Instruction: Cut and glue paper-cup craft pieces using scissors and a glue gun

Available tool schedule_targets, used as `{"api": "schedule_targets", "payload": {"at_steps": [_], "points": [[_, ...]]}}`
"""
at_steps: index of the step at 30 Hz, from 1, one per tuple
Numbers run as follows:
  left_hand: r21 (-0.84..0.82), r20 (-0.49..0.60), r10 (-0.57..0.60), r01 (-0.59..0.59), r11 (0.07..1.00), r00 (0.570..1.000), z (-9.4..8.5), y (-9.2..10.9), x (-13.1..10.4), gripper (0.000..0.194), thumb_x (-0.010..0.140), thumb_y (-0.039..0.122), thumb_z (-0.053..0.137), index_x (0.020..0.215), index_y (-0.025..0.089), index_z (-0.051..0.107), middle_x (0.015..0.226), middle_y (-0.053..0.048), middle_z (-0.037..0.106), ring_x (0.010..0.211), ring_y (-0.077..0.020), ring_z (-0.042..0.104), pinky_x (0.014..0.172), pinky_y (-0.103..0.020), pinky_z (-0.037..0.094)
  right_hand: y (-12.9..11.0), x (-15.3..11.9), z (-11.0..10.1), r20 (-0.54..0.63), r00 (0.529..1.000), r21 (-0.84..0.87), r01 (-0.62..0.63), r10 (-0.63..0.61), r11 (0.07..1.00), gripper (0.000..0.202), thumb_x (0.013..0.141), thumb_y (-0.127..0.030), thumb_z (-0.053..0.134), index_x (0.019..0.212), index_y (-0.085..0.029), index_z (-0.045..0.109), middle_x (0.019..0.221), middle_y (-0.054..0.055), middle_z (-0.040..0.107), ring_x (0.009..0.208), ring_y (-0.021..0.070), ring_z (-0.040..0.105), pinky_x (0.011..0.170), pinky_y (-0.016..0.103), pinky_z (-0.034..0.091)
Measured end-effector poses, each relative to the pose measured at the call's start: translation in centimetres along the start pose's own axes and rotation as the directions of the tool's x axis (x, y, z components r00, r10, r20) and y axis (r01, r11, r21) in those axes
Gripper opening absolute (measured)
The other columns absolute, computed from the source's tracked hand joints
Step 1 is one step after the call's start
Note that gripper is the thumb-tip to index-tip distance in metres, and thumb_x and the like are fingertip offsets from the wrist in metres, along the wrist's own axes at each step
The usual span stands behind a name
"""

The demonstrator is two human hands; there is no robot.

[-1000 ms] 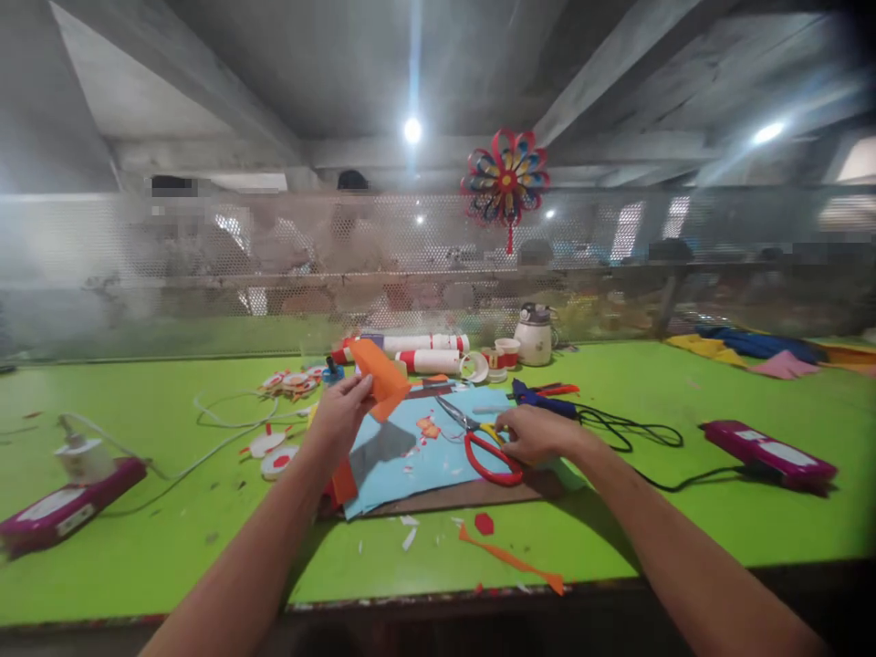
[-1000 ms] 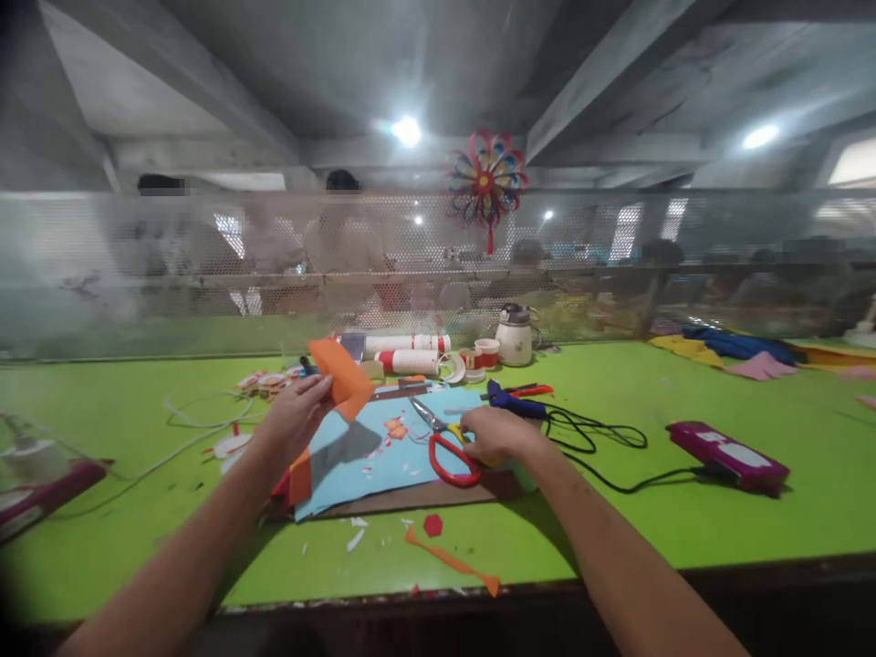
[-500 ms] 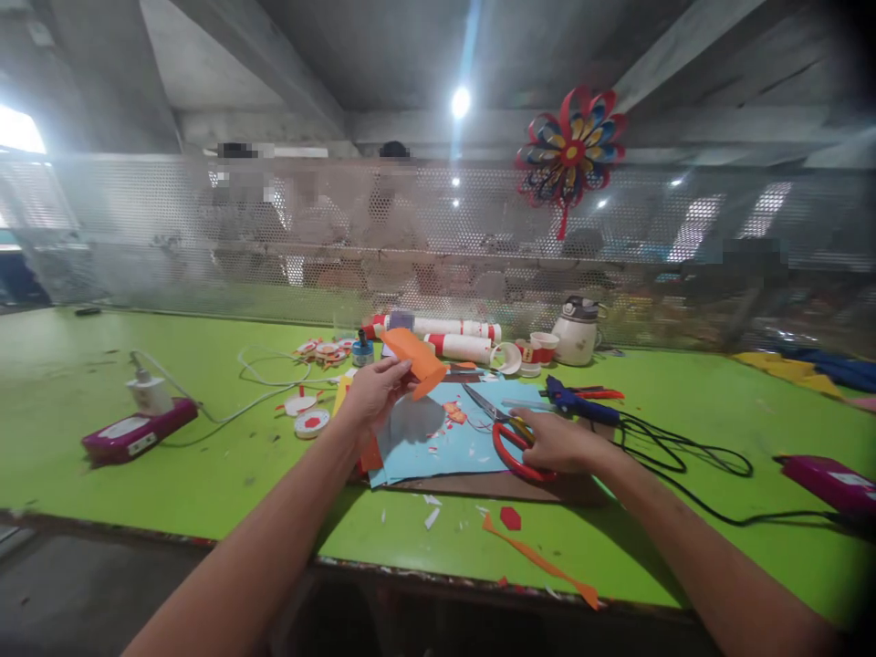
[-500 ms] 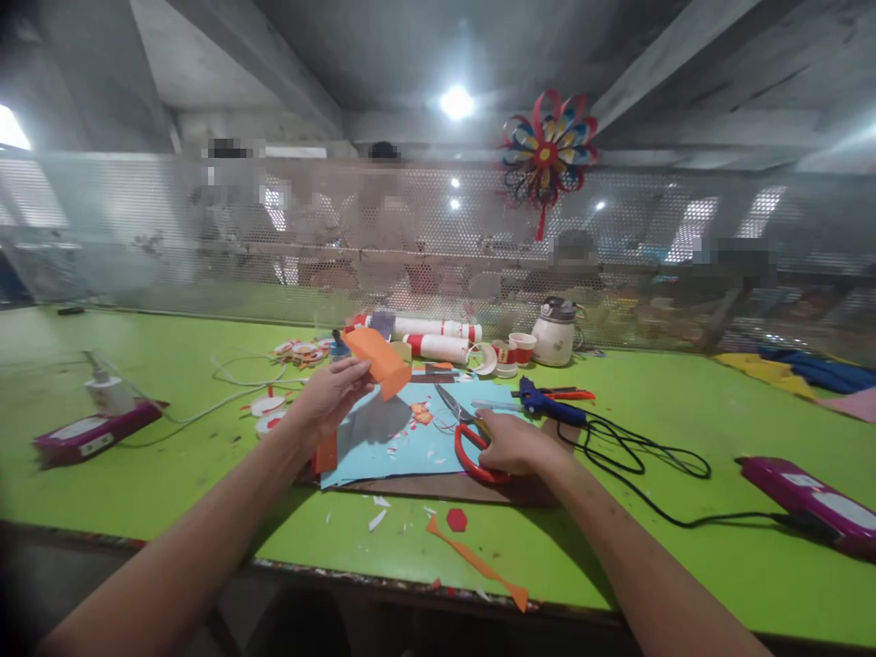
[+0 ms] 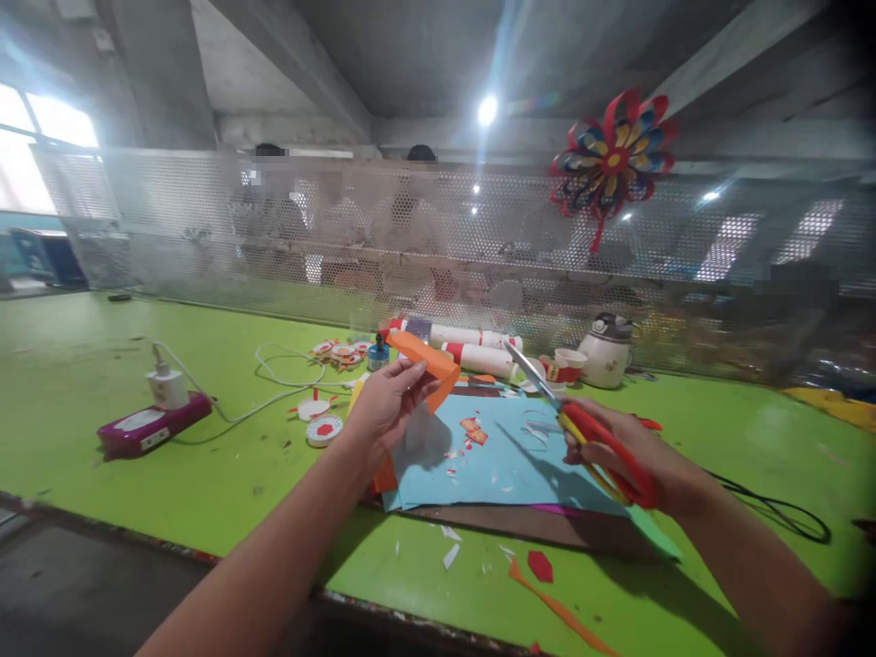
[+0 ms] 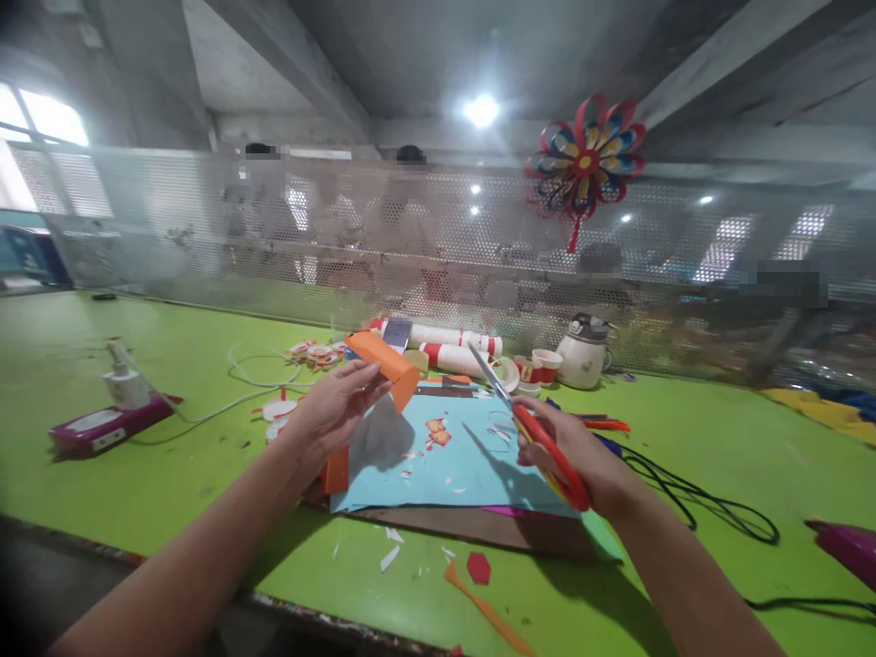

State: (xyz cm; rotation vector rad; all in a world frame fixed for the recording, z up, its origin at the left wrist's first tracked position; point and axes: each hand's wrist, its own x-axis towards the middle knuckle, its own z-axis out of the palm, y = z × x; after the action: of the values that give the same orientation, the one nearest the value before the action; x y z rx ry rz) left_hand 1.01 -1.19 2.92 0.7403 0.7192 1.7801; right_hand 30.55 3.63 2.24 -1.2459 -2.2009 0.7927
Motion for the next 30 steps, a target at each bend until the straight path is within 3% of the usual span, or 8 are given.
{"api": "schedule_targets", "payload": {"at_steps": [3, 6, 9, 11, 13, 20, 26, 30], "points": [[-0.015, -0.013, 0.0, 0.0, 1.0, 1.0, 0.0, 0.3, -0.1, 0.005, 0.07, 0.004, 0.071, 0.07, 0.009, 0.068, 0.068, -0.004, 0.066, 0.061, -0.0098, 0.062, 0.068, -0.024, 0.053, -0.9, -1.3, 0.3, 0.037, 0.985, 0.239, 0.152, -0.166, 0.959, 0.057, 0.078, -0.037, 0.056, 0.131, -0.019, 0.043, 0.092, 0.008, 0.064, 0.088, 0.0262, 0.064, 0.083, 0.04, 0.051], [-0.036, -0.037, 0.001, -0.003, 0.999, 0.999, 0.0, 0.7, -0.2, 0.007, 0.067, 0.004, 0.073, 0.07, 0.009, 0.069, 0.068, -0.003, 0.066, 0.06, -0.0099, 0.061, 0.062, -0.022, 0.053, -2.7, -2.4, 1.7, 0.083, 0.991, 0.369, 0.064, -0.101, 0.927, 0.049, 0.078, -0.04, 0.061, 0.123, -0.024, 0.048, 0.088, 0.007, 0.065, 0.086, 0.0272, 0.065, 0.079, 0.04, 0.052], [-0.064, -0.067, 0.004, -0.009, 0.998, 0.998, 0.1, 1.0, -0.4, 0.01, 0.065, 0.004, 0.074, 0.071, 0.01, 0.068, 0.07, -0.002, 0.067, 0.062, -0.0097, 0.061, 0.06, -0.021, 0.052, -4.4, -3.0, 3.6, 0.053, 0.992, 0.296, 0.092, -0.113, 0.951, 0.038, 0.088, -0.052, 0.05, 0.115, -0.026, 0.053, 0.092, 0.008, 0.064, 0.089, 0.026, 0.062, 0.078, 0.036, 0.052], [-0.086, -0.083, -0.003, -0.004, 0.996, 0.997, 0.4, 1.0, -0.6, 0.012, 0.065, 0.003, 0.074, 0.073, 0.01, 0.069, 0.071, -0.002, 0.067, 0.063, -0.0088, 0.061, 0.061, -0.019, 0.051, -4.8, -3.1, 4.6, 0.108, 0.965, 0.296, 0.197, -0.238, 0.935, 0.048, 0.084, -0.064, 0.047, 0.111, -0.025, 0.053, 0.086, 0.007, 0.061, 0.082, 0.0246, 0.061, 0.074, 0.035, 0.052], [-0.11, -0.101, -0.019, 0.008, 0.994, 0.995, 0.9, 1.0, -0.8, 0.012, 0.066, 0.002, 0.073, 0.073, 0.011, 0.068, 0.071, -0.001, 0.066, 0.063, -0.0076, 0.06, 0.061, -0.018, 0.05, -4.6, -3.2, 5.3, 0.154, 0.962, 0.275, 0.179, -0.227, 0.945, 0.054, 0.083, -0.07, 0.043, 0.109, -0.024, 0.051, 0.08, 0.005, 0.059, 0.072, 0.0214, 0.058, 0.065, 0.032, 0.05], [-0.135, -0.177, -0.07, 0.047, 0.99, 0.982, 2.9, 0.5, -1.5, 0.013, 0.067, 0.001, 0.072, 0.069, 0.011, 0.065, 0.071, -0.001, 0.065, 0.063, -0.0062, 0.059, 0.062, -0.016, 0.048, -3.2, -4.4, 6.0, 0.156, 0.978, 0.111, 0.119, -0.136, 0.987, 0.046, 0.083, -0.064, 0.047, 0.113, -0.031, 0.055, 0.07, 0.003, 0.063, 0.057, 0.0196, 0.058, 0.051, 0.027, 0.049], [-0.152, -0.179, -0.059, 0.032, 0.988, 0.982, 4.2, -0.3, -2.2, 0.011, 0.068, 0.002, 0.072, 0.07, 0.01, 0.064, 0.073, -0.003, 0.064, 0.066, -0.0077, 0.059, 0.066, -0.018, 0.05, -5.6, -5.1, 6.4, -0.018, 0.994, 0.198, 0.109, -0.108, 0.974, 0.043, 0.086, -0.063, 0.046, 0.106, -0.026, 0.058, 0.072, 0.002, 0.064, 0.056, 0.016, 0.057, 0.055, 0.025, 0.048], [-0.188, -0.155, -0.084, 0.054, 0.981, 0.984, 4.3, -0.8, -2.3, 0.013, 0.067, 0.001, 0.071, 0.072, 0.01, 0.064, 0.076, -0.003, 0.065, 0.069, -0.0093, 0.061, 0.071, -0.02, 0.052, -6.3, -4.7, 6.6, 0.024, 0.982, 0.277, 0.171, -0.185, 0.945, 0.043, 0.089, -0.063, 0.039, 0.098, -0.023, 0.052, 0.07, 0.001, 0.057, 0.059, 0.0136, 0.05, 0.056, 0.024, 0.042]]}}
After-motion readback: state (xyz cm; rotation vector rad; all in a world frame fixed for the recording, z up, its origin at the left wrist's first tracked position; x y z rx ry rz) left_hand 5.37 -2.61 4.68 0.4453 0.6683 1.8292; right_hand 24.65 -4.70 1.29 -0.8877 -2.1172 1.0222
